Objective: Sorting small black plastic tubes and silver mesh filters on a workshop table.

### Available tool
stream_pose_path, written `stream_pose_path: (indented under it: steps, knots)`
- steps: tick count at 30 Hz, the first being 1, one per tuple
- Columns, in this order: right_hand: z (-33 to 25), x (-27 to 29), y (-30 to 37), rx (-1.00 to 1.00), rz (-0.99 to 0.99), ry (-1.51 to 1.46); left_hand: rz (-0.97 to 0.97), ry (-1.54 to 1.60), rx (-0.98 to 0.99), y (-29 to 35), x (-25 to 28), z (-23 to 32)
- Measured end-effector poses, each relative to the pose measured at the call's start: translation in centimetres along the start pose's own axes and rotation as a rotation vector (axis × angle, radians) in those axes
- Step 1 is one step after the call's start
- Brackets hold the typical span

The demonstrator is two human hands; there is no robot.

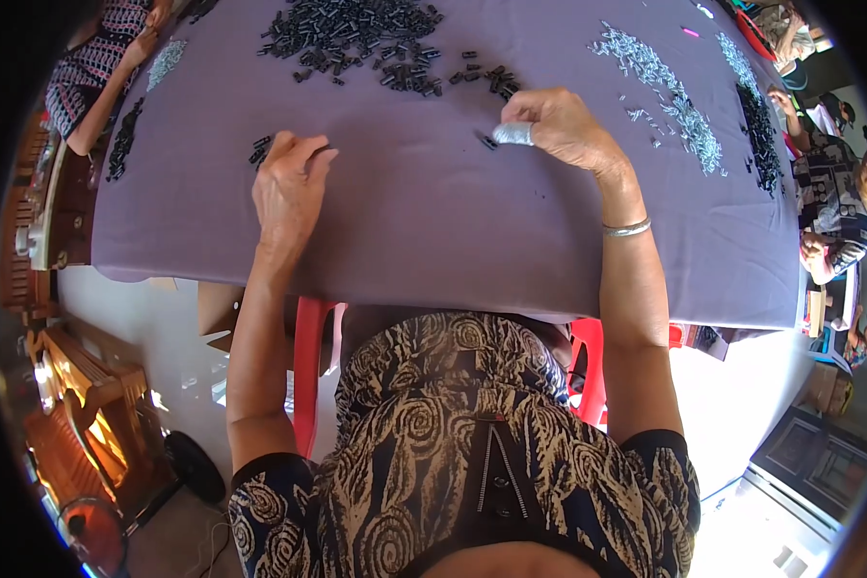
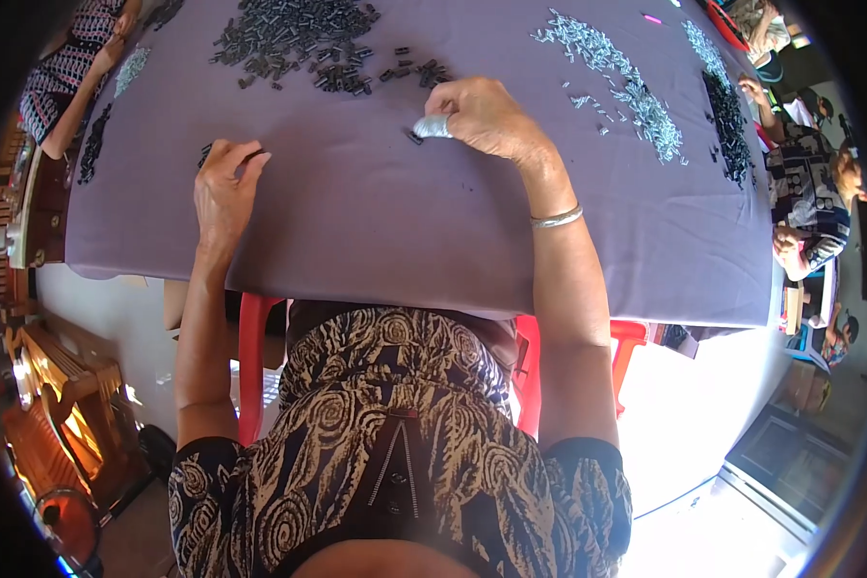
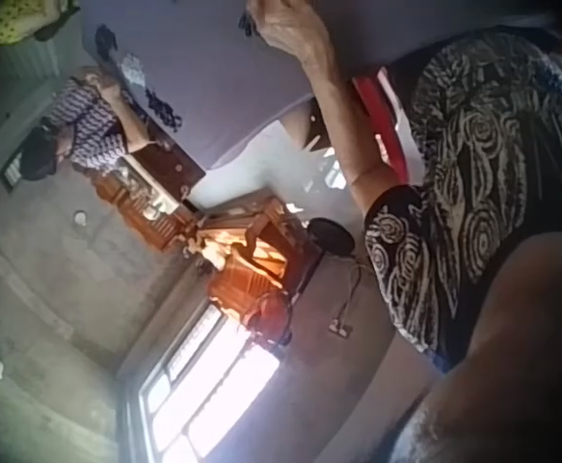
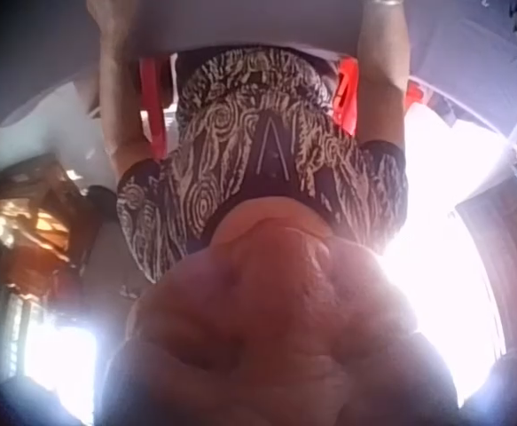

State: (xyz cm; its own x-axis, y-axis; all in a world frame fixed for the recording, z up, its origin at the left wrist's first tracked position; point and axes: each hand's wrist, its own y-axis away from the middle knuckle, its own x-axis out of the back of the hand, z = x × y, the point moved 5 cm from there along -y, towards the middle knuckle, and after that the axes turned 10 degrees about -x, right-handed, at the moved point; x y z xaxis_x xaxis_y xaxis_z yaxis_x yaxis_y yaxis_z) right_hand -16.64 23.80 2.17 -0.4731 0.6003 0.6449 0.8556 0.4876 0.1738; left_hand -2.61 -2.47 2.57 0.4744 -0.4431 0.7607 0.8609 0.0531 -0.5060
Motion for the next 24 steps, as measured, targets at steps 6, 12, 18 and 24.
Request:
stream_pose_path:
  steps: [6, 12, 18, 24]
  knots:
    - [-0.6, -2.4, 0.1, 0.032, -0.015, 0.196, 0.19, -0.215, -0.172, -1.6, 0.4, 2.9]
    - [-3.1, -3.6, 0.9, 0.375, 0.165, -0.063, -0.089, 0.709, 0.1, -1.6, -7.4, 5.4]
    - [-2.8, -2.1, 1.4, 0.453, 0.384, -0.117, -0.057, 1.271, 0.553, -4.1, -10.8, 7.4]
    - [-1.6, -1.6, 0.5, 0.362, 0.283, -0.159, -0.101, 1.24, 0.548, -4.9, -12.3, 6.7]
